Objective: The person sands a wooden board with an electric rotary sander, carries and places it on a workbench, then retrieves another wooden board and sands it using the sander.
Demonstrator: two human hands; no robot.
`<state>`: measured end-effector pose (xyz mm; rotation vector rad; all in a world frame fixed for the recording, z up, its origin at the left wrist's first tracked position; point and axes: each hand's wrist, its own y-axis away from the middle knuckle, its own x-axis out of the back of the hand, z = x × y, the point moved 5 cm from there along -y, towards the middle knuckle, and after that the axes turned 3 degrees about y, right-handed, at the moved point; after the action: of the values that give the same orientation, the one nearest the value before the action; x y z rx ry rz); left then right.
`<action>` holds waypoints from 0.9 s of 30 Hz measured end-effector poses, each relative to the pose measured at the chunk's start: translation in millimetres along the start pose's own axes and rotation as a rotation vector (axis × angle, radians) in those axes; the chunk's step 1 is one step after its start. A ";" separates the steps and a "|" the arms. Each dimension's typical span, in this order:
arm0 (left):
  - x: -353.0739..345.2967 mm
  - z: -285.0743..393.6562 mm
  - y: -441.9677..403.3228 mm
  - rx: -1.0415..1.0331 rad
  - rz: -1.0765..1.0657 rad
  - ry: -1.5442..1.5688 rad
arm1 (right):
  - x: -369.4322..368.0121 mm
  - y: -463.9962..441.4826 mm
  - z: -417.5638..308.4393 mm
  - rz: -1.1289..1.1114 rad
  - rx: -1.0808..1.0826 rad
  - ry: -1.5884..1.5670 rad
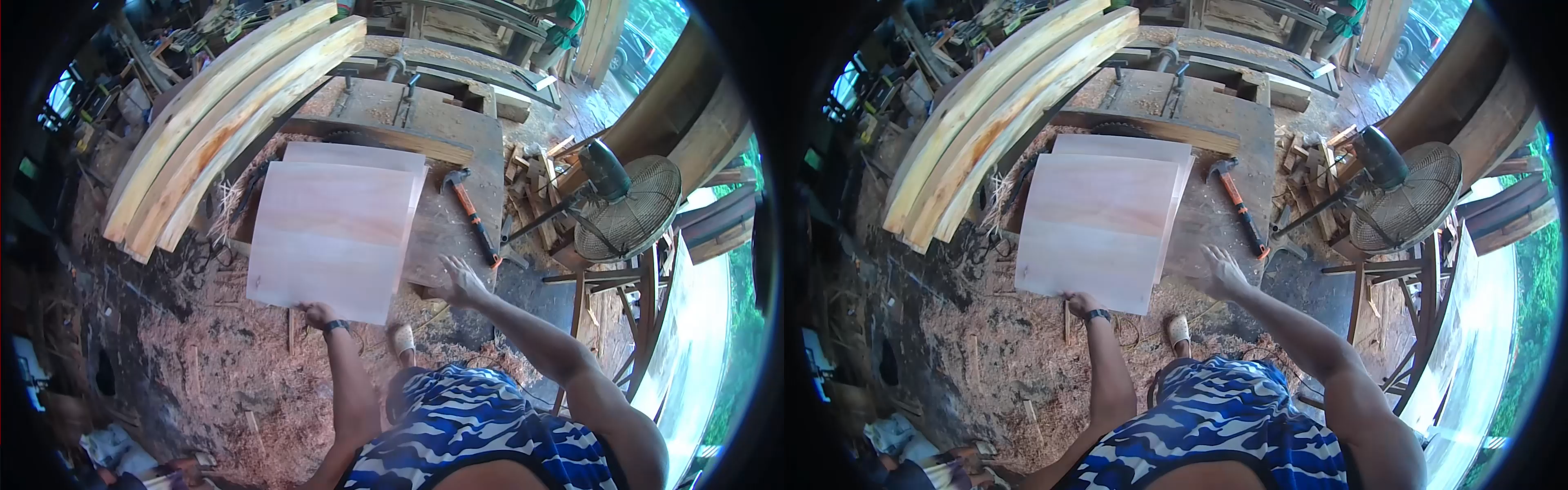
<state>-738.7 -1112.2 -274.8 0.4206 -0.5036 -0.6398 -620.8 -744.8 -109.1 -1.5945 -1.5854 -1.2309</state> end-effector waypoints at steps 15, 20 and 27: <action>-46.6 96.9 47.7 -0.627 -0.594 -1.194 | -69.9 156.7 63.5 -0.137 -0.337 -0.254; -23.6 91.0 70.0 -0.455 -0.900 -1.026 | -49.6 175.0 45.4 -0.174 -0.465 -0.406; 24.9 -44.3 71.2 0.053 -0.886 -0.415 | -135.8 282.8 169.6 -0.237 -0.716 -0.374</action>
<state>-664.2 -1067.3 -265.9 0.5635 -0.7272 -1.5912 -293.8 -693.0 -241.5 -2.2238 -1.6934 -1.8601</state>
